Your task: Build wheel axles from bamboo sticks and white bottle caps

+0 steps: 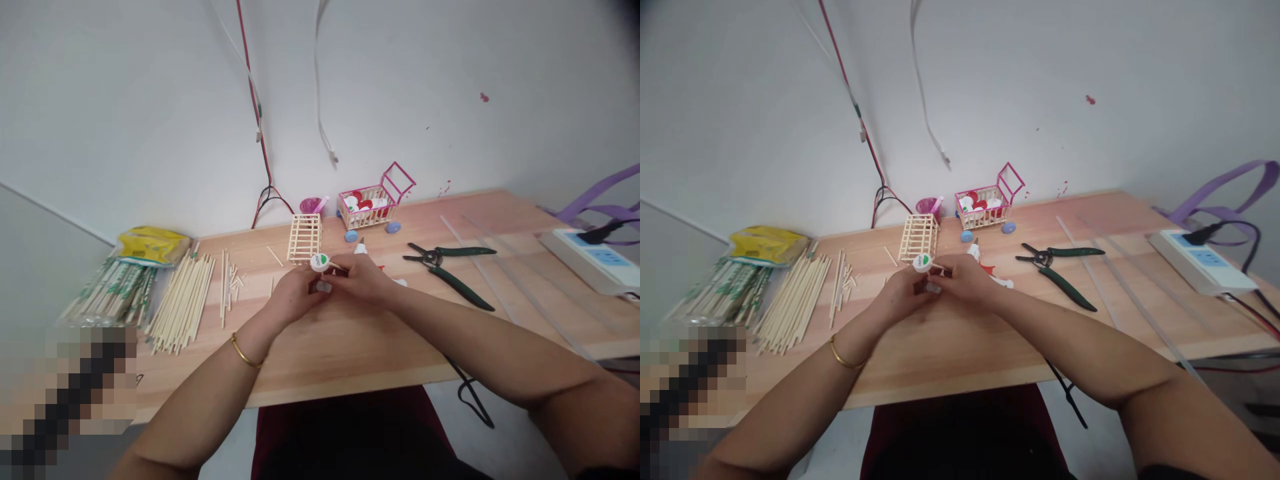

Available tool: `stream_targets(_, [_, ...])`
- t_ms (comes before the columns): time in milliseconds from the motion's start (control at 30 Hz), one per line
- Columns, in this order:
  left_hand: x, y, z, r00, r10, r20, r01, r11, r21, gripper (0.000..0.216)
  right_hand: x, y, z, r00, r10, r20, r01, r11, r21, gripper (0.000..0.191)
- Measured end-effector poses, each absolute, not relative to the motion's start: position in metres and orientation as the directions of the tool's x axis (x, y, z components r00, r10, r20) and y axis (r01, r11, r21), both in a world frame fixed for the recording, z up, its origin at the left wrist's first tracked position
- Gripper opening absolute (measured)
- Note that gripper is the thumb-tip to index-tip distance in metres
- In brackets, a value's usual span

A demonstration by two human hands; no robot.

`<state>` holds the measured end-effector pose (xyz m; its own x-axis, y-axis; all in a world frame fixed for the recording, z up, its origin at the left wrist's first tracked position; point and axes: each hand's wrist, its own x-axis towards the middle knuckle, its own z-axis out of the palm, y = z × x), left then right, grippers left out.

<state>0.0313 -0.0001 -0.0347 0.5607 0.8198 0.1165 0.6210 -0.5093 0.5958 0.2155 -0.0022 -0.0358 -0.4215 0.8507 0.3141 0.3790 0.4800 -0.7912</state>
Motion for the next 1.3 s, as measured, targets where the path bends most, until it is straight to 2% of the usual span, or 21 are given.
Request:
stream_targets(333, [0.031, 0.0, -0.033, 0.559, 0.823, 0.101, 0.614, -0.493, 0.616, 0.017, 0.215, -0.002, -0.037, -0.428, 0.845, 0.322, 0.408, 0.499, -0.765, 0.008])
stream_targets(533, [0.029, 0.0, -0.035, 0.527, 0.841, 0.122, 0.605, -0.471, 0.642, 0.031, 0.218, -0.006, -0.028, -0.39, 0.84, 0.378, 0.419, 0.528, -0.739, 0.01])
stream_targets(833, [0.028, 0.001, -0.037, 0.384, 0.892, 0.239, 0.512, -0.421, 0.749, 0.013, 0.23, -0.007, -0.021, -0.282, 0.881, 0.379, 0.43, 0.469, -0.771, 0.018])
stream_targets(933, [0.028, 0.002, -0.035, 0.326, 0.924, 0.201, 0.317, -0.307, 0.897, 0.014, 0.232, -0.007, -0.02, -0.243, 0.892, 0.382, 0.411, 0.451, -0.792, 0.019])
stream_targets(1033, [0.028, 0.002, -0.031, 0.249, 0.961, 0.117, -0.044, -0.109, 0.993, 0.017, 0.233, -0.009, -0.02, -0.218, 0.91, 0.353, 0.353, 0.41, -0.841, 0.023])
stream_targets(1133, [0.03, 0.0, -0.025, 0.239, 0.97, 0.043, -0.322, 0.037, 0.946, 0.02, 0.232, -0.012, -0.021, -0.266, 0.893, 0.363, 0.232, 0.425, -0.875, 0.032])
stream_targets(1300, [0.032, -0.002, -0.02, 0.273, 0.962, -0.032, -0.51, 0.172, 0.842, 0.018, 0.226, -0.016, -0.026, -0.343, 0.843, 0.414, 0.152, 0.484, -0.862, 0.053])
